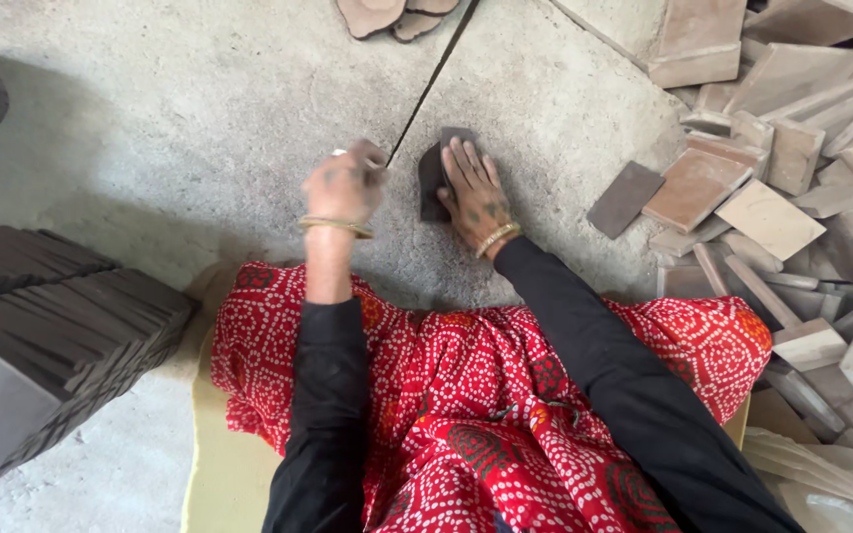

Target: The person sits on the floor and smooths small dark cut pieces by rubbing them against the concrete floor and against each other, then places the finished pieces onto a growing pile. They pick up new pieces one at a time and repeat the rubbing motion.

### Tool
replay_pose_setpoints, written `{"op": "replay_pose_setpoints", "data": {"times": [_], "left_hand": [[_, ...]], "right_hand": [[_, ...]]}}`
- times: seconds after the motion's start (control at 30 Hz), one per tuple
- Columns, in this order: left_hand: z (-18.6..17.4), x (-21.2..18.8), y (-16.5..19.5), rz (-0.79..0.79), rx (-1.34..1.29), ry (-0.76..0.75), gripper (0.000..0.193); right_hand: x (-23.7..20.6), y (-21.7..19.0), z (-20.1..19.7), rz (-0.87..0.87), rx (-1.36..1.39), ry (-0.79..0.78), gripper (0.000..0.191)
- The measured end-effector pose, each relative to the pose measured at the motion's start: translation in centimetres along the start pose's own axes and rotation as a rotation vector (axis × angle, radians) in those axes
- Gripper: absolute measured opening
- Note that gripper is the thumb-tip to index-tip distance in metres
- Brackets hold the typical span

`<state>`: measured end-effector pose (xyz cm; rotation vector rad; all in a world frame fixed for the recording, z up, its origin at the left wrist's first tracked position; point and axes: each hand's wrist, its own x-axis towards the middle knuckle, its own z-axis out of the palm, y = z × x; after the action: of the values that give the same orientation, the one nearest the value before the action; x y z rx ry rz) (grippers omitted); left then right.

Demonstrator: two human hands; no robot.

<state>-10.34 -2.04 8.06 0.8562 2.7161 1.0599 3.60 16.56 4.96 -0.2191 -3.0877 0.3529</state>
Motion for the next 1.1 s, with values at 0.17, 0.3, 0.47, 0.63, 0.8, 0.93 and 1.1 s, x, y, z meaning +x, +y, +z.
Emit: {"op": "replay_pose_setpoints", "data": {"times": [0.17, 0.3, 0.47, 0.63, 0.8, 0.93, 1.1], "left_hand": [[-7.4, -0.4, -1.7, 0.065, -0.173, 0.355, 0.010], [-8.3, 0.0, -1.8, -0.073, -0.326, 0.423, 0.009], [-6.9, 0.3, -1.2, -0.207, -0.338, 0.297, 0.009], [-4.7, 0.8, -1.4, -0.143, -0.262, 0.217, 0.017], [1.0, 0.9, -0.1, -0.147, 0.178, -0.359, 0.022], [5.0, -0.2, 1.1, -0.078, 0.399, -0.738, 0.044], [7.6, 0.1, 1.6, -0.052, 0.448, -0.747, 0.049]], "right_hand": [[-3.4, -1.9, 0.5, -0.152, 0.071, -0.126, 0.067], [-3.0, -0.9, 1.5, -0.243, -0.014, -0.183, 0.063], [1.4, 1.0, 3.4, -0.102, -0.041, -0.013, 0.063], [-0.8, 0.4, 3.7, -0.272, 0.103, 0.009, 0.063], [1.1, 1.1, 3.4, -0.164, 0.001, 0.083, 0.064], [0.9, 1.0, 3.3, -0.181, 0.084, 0.175, 0.066], [0.4, 1.3, 2.5, -0.189, 0.033, 0.076, 0.066]]}}
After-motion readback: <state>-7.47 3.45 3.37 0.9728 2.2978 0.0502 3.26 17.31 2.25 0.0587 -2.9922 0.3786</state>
